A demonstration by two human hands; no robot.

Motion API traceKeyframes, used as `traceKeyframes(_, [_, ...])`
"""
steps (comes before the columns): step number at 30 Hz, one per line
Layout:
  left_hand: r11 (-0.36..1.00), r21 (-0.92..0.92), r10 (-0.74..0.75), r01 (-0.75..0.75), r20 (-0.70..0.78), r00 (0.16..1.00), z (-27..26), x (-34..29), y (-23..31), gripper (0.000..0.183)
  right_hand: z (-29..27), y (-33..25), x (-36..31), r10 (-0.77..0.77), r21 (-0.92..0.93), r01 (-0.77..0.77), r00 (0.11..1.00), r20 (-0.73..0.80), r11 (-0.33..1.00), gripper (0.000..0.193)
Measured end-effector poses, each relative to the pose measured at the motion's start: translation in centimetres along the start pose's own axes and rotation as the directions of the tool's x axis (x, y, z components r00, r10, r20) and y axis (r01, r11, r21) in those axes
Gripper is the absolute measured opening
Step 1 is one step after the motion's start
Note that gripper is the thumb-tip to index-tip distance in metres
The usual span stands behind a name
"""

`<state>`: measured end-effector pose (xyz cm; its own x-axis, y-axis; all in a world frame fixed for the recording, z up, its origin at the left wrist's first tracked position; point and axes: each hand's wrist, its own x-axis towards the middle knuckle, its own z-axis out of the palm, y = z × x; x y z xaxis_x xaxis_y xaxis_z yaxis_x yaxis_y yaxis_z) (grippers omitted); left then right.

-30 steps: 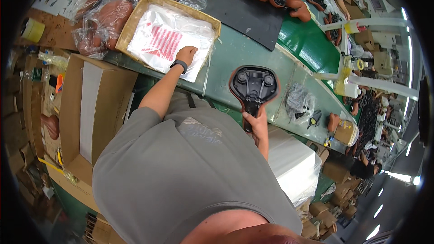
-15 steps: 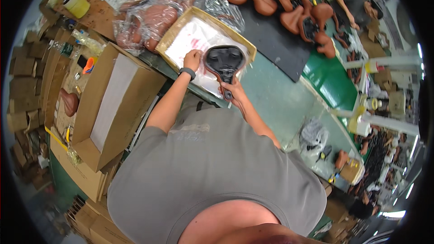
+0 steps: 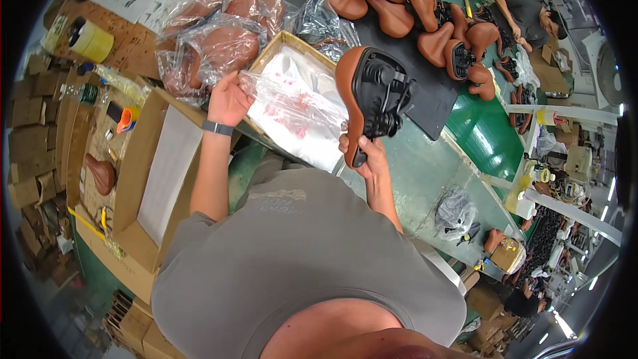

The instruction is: The recorder assembles a cardboard box, tapes it shut, packs it with plastic-wrapped bicycle seats and foam padding, then moves to a conveyor belt to sort more seats.

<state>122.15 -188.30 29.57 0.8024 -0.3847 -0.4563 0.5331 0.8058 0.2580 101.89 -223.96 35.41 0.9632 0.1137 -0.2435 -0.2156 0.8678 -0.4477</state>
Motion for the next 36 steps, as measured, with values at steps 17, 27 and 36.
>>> traceKeyframes(17, [-0.029,0.915,0.610,-0.403,0.335,0.717,14.8,18.7,8.9,0.028,-16.9,-19.5,36.9,-0.324,-0.659,-0.133,0.789,-0.522,0.740,0.071])
traceKeyframes(27, [-0.508,0.859,0.788,-0.055,0.490,0.374,4.2,12.2,-1.1,0.035,-36.1,-25.9,48.3,-0.239,-0.289,0.031,0.648,-0.723,0.957,0.071])
traceKeyframes(36, [-0.480,0.614,-0.333,-0.627,0.533,0.778,-0.9,10.3,-18.3,0.016,-31.9,-16.7,13.3,-0.533,-0.671,-0.174,0.480,-0.697,0.720,0.074])
